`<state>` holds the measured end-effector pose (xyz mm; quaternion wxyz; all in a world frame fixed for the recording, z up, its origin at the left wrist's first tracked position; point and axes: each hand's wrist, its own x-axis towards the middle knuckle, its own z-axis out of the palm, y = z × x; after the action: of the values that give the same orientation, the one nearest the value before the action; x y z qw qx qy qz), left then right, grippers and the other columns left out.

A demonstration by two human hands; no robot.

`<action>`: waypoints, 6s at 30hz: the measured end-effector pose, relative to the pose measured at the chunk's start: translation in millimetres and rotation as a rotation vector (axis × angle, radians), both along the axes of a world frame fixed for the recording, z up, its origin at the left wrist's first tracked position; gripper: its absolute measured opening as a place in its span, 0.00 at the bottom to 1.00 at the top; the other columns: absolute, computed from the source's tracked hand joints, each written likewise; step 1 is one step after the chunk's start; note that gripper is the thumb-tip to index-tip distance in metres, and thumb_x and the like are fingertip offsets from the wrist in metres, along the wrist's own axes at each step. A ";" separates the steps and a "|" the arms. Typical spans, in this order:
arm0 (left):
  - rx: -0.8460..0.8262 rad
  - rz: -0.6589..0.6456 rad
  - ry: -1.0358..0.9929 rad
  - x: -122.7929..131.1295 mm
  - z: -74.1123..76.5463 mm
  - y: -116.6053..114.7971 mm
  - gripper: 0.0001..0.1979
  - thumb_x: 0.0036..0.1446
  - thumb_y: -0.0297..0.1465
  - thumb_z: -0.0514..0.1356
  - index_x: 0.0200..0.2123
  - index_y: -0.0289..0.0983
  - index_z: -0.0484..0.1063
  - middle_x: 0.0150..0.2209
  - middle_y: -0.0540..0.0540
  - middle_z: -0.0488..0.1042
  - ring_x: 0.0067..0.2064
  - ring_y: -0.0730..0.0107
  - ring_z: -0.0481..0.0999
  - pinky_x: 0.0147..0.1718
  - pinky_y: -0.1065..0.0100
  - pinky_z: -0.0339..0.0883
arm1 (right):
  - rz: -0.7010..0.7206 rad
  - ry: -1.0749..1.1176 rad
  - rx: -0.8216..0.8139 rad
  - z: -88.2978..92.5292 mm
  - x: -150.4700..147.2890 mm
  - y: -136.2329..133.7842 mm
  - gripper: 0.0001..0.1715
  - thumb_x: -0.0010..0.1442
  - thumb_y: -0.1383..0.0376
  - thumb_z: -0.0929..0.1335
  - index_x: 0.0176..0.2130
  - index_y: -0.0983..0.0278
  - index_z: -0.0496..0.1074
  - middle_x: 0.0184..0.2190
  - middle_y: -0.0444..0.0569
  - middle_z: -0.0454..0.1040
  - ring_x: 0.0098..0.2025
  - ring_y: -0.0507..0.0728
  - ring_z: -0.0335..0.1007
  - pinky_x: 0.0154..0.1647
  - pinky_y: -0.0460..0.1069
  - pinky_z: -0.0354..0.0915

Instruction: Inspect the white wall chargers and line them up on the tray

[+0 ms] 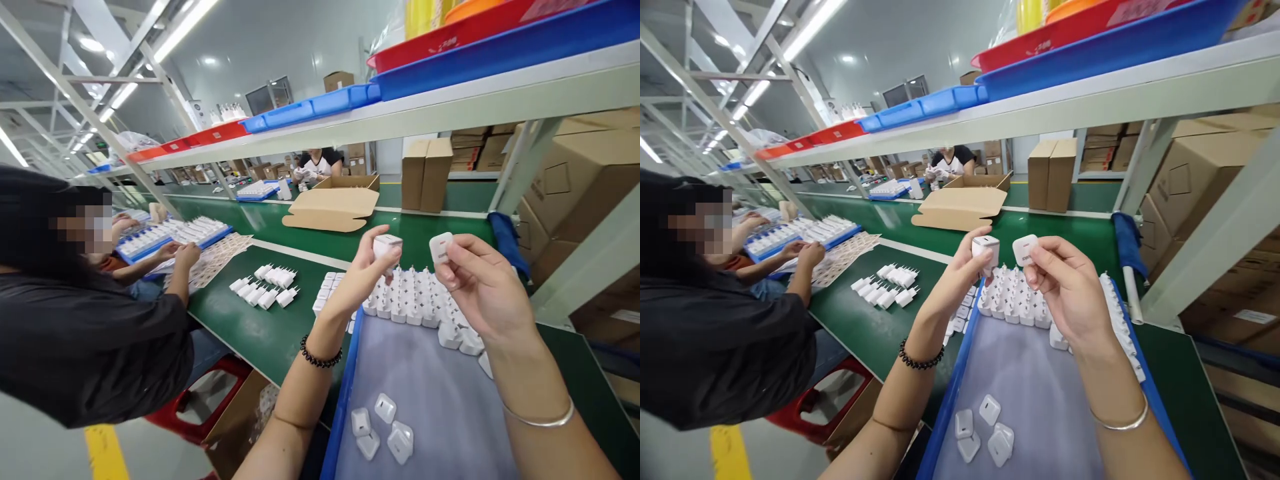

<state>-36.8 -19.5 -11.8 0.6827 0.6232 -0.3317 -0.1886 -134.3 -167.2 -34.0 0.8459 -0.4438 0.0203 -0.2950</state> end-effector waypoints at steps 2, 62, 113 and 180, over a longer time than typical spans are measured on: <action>-0.038 -0.101 -0.006 -5.4 7.4 -13.5 0.28 0.56 0.45 0.71 0.54 0.38 0.69 0.35 0.52 0.69 0.33 0.75 0.68 0.33 0.71 0.65 | -0.049 -0.026 0.036 3.4 -5.4 -7.9 0.18 0.44 0.54 0.84 0.29 0.58 0.79 0.23 0.40 0.72 0.22 0.46 0.66 0.22 0.41 0.65; -0.101 -0.460 -0.704 -4.0 26.0 -18.4 0.15 0.66 0.36 0.64 0.55 0.40 0.78 0.50 0.41 0.79 0.53 0.54 0.78 0.55 0.58 0.73 | -0.251 0.070 -0.399 31.7 -57.3 4.5 0.16 0.55 0.73 0.77 0.40 0.59 0.74 0.18 0.36 0.69 0.18 0.47 0.60 0.16 0.41 0.57; -0.303 -0.736 -0.412 8.6 -4.4 -45.5 0.12 0.73 0.31 0.53 0.55 0.36 0.71 0.52 0.43 0.73 0.56 0.64 0.73 0.58 0.64 0.69 | -0.577 0.115 -0.622 24.3 -51.1 20.7 0.13 0.59 0.74 0.73 0.37 0.59 0.67 0.25 0.41 0.65 0.23 0.50 0.60 0.19 0.49 0.52; -0.267 -0.683 -0.216 10.6 -10.8 -48.0 0.21 0.51 0.38 0.74 0.43 0.41 0.69 0.37 0.50 0.69 0.31 0.75 0.68 0.29 0.72 0.67 | -0.077 -0.060 -0.447 12.6 -38.0 1.0 0.08 0.71 0.63 0.67 0.47 0.56 0.78 0.16 0.40 0.64 0.18 0.51 0.54 0.17 0.46 0.52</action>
<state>-26.1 -67.5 -22.5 0.6168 0.3984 -0.6120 -0.2937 -172.3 -166.2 -21.3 0.7151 -0.6100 -0.0538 -0.3370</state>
